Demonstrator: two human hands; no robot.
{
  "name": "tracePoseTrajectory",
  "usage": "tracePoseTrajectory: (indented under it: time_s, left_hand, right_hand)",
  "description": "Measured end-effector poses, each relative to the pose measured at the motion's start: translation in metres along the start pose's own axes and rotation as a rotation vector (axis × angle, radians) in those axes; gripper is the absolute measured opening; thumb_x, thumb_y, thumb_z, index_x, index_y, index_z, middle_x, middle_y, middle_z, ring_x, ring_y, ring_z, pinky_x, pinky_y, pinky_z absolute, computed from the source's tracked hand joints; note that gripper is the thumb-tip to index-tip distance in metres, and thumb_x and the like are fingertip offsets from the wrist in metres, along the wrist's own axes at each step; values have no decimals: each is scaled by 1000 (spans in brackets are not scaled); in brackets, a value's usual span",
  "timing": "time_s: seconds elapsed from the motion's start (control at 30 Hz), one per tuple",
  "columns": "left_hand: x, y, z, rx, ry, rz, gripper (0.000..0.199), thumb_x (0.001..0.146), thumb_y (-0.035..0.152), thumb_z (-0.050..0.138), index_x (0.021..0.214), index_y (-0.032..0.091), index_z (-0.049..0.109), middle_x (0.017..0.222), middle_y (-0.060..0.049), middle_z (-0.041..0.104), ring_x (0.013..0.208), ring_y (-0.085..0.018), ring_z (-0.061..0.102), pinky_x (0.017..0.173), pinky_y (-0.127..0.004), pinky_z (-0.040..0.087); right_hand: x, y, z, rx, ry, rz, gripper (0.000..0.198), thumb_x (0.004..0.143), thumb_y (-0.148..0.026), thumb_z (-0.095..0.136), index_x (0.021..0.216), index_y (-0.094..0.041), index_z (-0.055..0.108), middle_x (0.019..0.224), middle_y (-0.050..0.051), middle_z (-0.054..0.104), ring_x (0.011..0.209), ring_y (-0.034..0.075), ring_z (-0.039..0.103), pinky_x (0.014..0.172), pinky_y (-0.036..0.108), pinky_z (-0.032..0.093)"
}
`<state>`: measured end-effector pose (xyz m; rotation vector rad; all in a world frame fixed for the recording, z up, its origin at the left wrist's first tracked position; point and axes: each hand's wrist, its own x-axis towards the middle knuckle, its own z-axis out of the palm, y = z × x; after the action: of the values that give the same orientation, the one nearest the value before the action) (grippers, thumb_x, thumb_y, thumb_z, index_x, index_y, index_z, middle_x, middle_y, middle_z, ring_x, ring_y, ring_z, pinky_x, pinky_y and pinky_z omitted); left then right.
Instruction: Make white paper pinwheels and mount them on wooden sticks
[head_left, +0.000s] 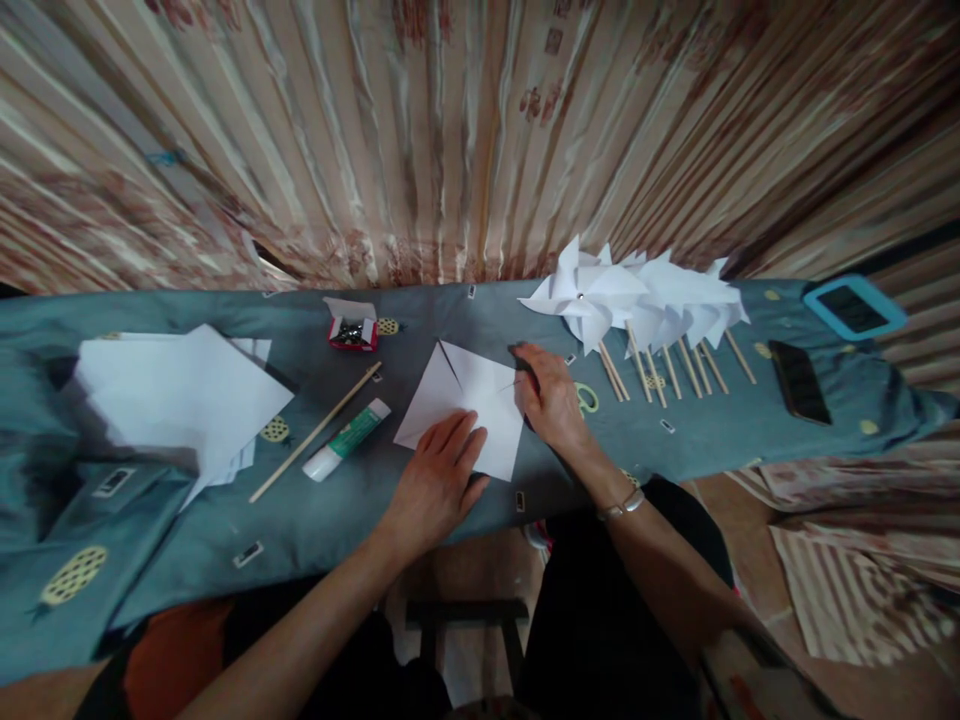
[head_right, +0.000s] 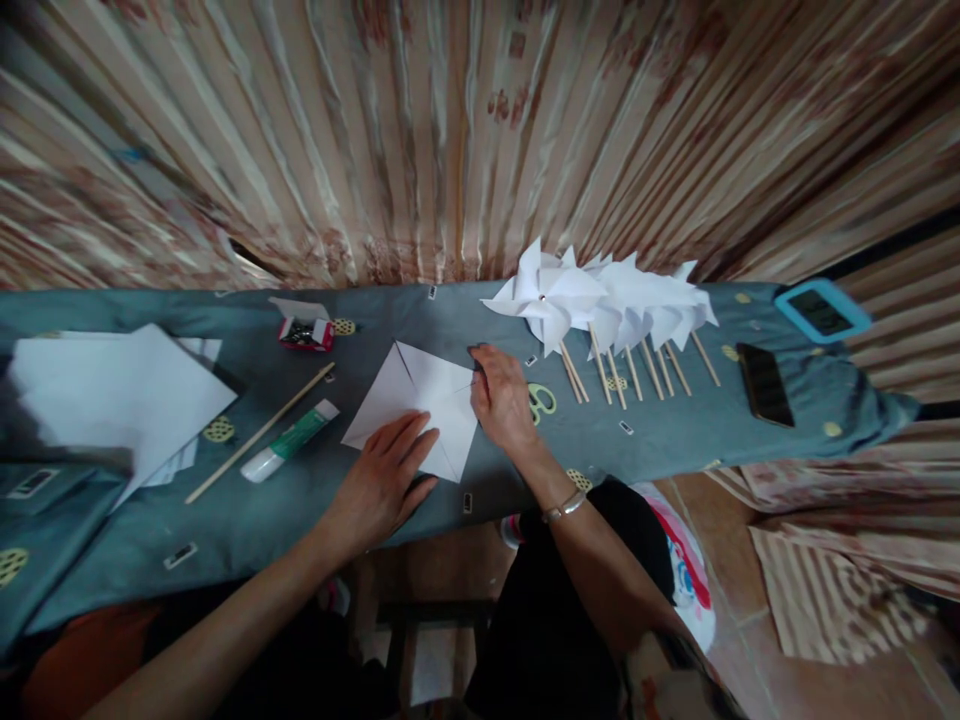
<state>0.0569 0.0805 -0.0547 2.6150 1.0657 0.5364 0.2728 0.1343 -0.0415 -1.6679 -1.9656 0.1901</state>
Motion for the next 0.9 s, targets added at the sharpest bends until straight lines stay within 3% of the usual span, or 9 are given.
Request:
tracePoseTrajectory:
  time_s: [0.07,0.23,0.6,0.9]
  left_hand:
    - [0,0,0,7,7,1,47,90,29,63,132,9,53,144,-22,52,134,-36,48,109,-52,44]
    - [1,2,1,13,27,3,47,91,30,61,131,7,53,139,-23,55,133,-37,50,108,-53,44]
    - [2,2,3,-35,45,-8,51,88,27,64,134,11,52,139,-21,56,134,-35,49,109,-54,43]
    - [3,3,2,-40,32,-8,50,88,27,65,131,3,55,138,-25,56,134,-38,47,111,-53,41]
  right_hand:
    - [-6,-12,-3,-39,-27,-103,42,98,-20,38,135,-13,57,143,15,56,134,28,47,113,51,38]
    - [-16,-34,5,-21,-208,-333,43,97,-14,38,135,-6,57,141,18,58,131,28,49,113,47,43]
    - [13,-38,15,-16,-292,-320,42,95,-13,39,130,-13,62,129,17,61,118,28,57,104,48,50]
    - [27,-41,19,-62,-316,-334,38,98,-15,36,125,-9,62,126,18,61,115,26,57,107,43,47]
